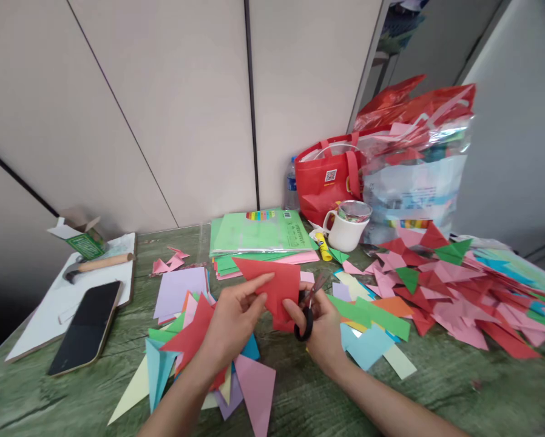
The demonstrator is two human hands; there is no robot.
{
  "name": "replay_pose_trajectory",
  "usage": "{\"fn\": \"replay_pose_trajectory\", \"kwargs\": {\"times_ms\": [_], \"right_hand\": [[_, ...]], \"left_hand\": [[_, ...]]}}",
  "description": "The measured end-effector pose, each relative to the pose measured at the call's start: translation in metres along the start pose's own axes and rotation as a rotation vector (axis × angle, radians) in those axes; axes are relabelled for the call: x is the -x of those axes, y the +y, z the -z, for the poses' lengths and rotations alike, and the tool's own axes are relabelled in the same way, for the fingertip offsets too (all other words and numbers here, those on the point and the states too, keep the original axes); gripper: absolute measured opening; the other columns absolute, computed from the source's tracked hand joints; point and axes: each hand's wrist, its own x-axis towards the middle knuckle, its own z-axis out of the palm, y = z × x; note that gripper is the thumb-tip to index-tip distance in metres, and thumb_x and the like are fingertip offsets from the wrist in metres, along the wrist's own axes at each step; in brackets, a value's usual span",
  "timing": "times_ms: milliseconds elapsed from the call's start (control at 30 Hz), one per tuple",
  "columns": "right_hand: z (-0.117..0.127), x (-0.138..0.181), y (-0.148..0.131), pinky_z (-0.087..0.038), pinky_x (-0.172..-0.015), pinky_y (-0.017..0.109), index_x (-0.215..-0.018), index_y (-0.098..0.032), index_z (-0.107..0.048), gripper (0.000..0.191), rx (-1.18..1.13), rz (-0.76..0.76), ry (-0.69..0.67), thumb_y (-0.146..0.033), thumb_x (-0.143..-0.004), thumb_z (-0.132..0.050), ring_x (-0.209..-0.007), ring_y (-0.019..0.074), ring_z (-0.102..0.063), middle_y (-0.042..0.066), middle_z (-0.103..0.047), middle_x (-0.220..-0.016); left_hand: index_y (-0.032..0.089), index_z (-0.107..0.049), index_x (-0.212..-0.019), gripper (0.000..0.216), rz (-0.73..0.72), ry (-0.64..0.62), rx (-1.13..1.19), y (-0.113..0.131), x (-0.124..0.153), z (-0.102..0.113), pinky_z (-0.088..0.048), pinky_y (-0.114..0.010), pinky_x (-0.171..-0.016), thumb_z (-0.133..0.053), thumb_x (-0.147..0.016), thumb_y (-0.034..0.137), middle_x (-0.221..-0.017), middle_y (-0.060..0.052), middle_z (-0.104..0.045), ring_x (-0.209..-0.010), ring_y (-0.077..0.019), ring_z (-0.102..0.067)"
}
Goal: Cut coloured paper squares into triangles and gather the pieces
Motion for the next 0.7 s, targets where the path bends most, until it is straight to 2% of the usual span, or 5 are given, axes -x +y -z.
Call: {"fn": "replay_pose_trajectory", "kwargs": {"times_ms": [67, 167, 300, 467, 700], "right_hand": [[0.000, 0.002, 0.001, -0.045, -0.052, 0.021, -0.091, -0.020, -0.053, 0.037, -0.025, -0.051, -0.081, -0.031, -0.064, -0.076, -0.058, 0.0119, -0.053, -0.002, -0.058, -0.069], [-0.001, 0.006, 0.004, -0.047, -0.064, 0.025, -0.090, -0.020, -0.053, 0.039, -0.083, -0.154, -0.323, -0.026, -0.061, -0.078, -0.070, 0.0140, -0.057, 0.000, -0.061, -0.078], [-0.002, 0.011, 0.006, -0.045, -0.068, 0.027, -0.087, -0.018, -0.055, 0.039, -0.051, -0.257, -0.559, -0.022, -0.058, -0.080, -0.073, 0.0144, -0.057, 0.001, -0.061, -0.079], [-0.003, 0.012, 0.000, -0.042, -0.060, 0.025, -0.082, -0.016, -0.054, 0.039, -0.010, -0.300, -0.617, -0.024, -0.055, -0.082, -0.064, 0.0117, -0.052, 0.000, -0.061, -0.074], [-0.003, 0.012, -0.003, -0.041, -0.060, 0.025, -0.086, -0.016, -0.054, 0.038, -0.030, -0.308, -0.594, -0.025, -0.059, -0.080, -0.063, 0.0116, -0.052, 0.000, -0.061, -0.071]], "left_hand": [[0.014, -0.065, -0.109, 0.037, 0.004, 0.105, 0.049, -0.002, -0.001, 0.003, -0.043, -0.021, -0.053, -0.058, -0.074, 0.022, -0.066, -0.001, -0.064, -0.056, -0.0107, -0.052], [0.017, -0.058, -0.119, 0.048, -0.022, 0.273, 0.105, -0.005, -0.002, 0.009, -0.042, -0.019, -0.050, -0.063, -0.072, 0.026, -0.056, 0.002, -0.061, -0.055, -0.0103, -0.052], [0.020, -0.053, -0.124, 0.059, -0.094, 0.345, 0.215, -0.005, -0.001, 0.013, -0.044, -0.018, -0.055, -0.071, -0.067, 0.024, -0.058, 0.004, -0.061, -0.058, -0.0087, -0.055], [0.020, -0.055, -0.122, 0.060, -0.108, 0.352, 0.248, -0.005, 0.000, 0.010, -0.044, -0.016, -0.053, -0.073, -0.065, 0.021, -0.059, 0.004, -0.060, -0.058, -0.0073, -0.054], [0.016, -0.051, -0.126, 0.065, -0.070, 0.244, 0.275, -0.005, 0.000, 0.006, -0.045, -0.016, -0.050, -0.072, -0.065, 0.016, -0.059, 0.005, -0.057, -0.056, -0.0066, -0.053]]}}
